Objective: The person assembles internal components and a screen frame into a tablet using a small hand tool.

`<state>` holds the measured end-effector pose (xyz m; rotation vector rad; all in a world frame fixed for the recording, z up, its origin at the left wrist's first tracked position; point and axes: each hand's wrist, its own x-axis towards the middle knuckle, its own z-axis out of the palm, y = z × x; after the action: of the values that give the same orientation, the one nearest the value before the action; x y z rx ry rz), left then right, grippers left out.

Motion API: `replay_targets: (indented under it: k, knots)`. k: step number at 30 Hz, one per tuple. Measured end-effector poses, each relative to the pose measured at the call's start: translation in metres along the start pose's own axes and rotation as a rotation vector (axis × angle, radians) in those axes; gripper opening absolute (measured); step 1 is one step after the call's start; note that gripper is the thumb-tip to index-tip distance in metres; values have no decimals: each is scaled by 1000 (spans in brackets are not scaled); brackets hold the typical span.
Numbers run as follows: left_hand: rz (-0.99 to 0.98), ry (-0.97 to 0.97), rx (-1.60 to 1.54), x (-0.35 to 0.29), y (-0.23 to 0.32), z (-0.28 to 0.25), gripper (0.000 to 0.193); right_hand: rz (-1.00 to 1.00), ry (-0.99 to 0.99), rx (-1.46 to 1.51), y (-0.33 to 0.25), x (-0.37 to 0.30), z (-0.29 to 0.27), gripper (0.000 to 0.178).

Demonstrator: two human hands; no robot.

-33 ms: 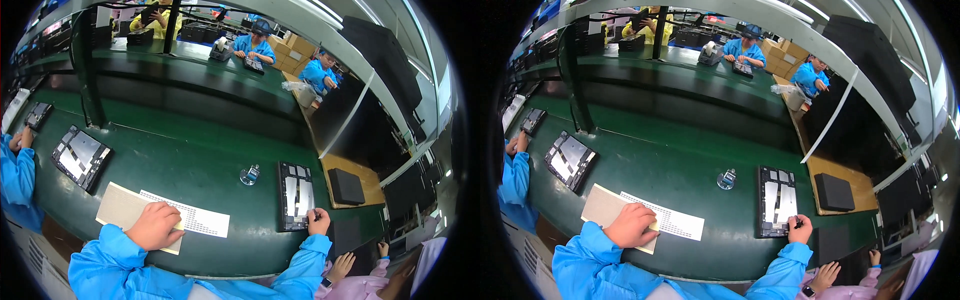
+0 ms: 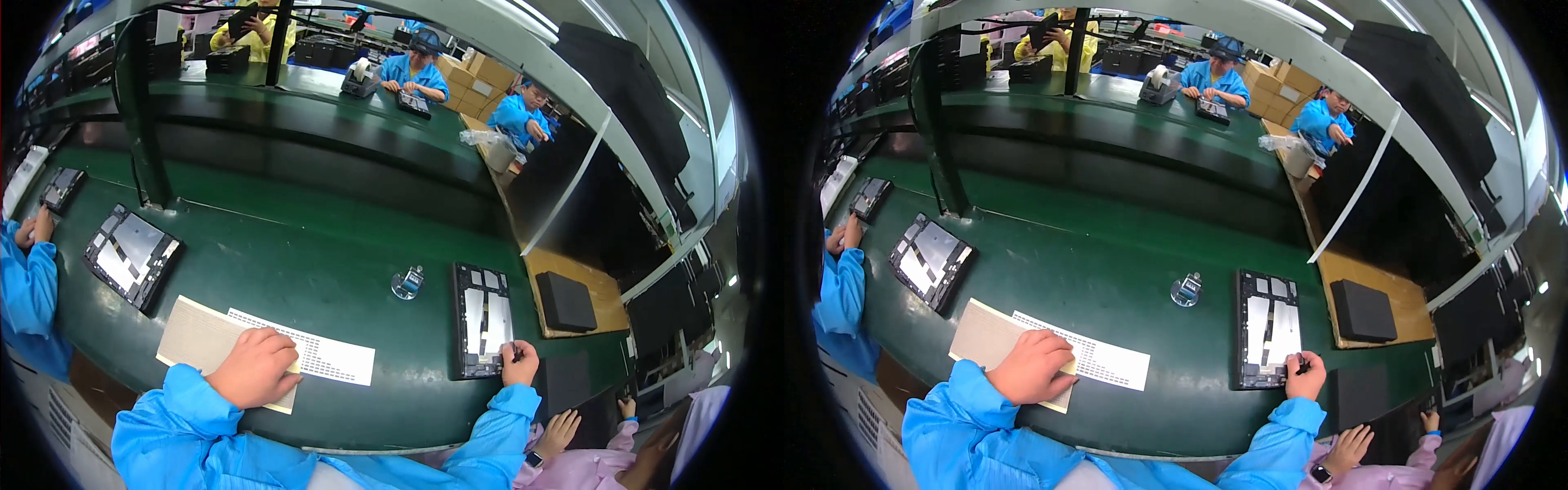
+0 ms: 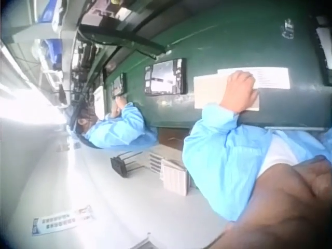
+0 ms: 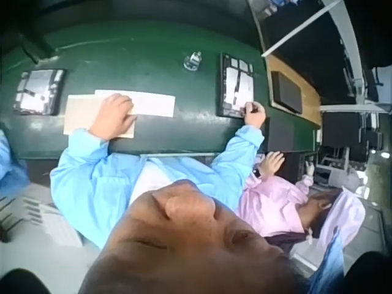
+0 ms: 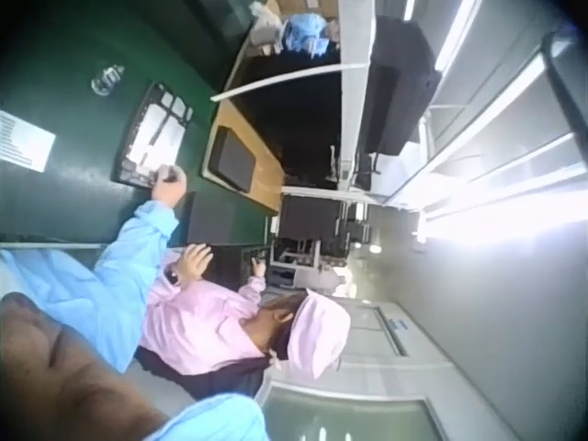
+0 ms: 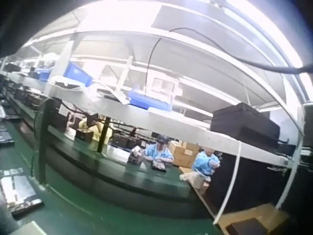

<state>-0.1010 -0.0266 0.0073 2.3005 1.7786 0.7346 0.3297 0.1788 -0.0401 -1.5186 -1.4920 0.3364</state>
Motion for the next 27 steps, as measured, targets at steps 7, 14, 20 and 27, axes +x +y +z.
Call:
replay_targets:
  k: [7, 14, 20, 27]
  knots:
    - [-42, -353, -917, 33, 52, 43, 45, -10, -74, -76, -46, -104, -45, 20]
    - [-424, -687, -1003, 68, 93, 51, 64, 139, -120, 157, -94, -188, -52, 20]
    - [-282, -597, -1238, 54, 110, 73, 54, 321, 138, 598, -83, -210, -50, 21]
    - [-45, -468, -1477, 45, 73, 24, 60, 12, -11, 874, -124, -167, -19, 16]
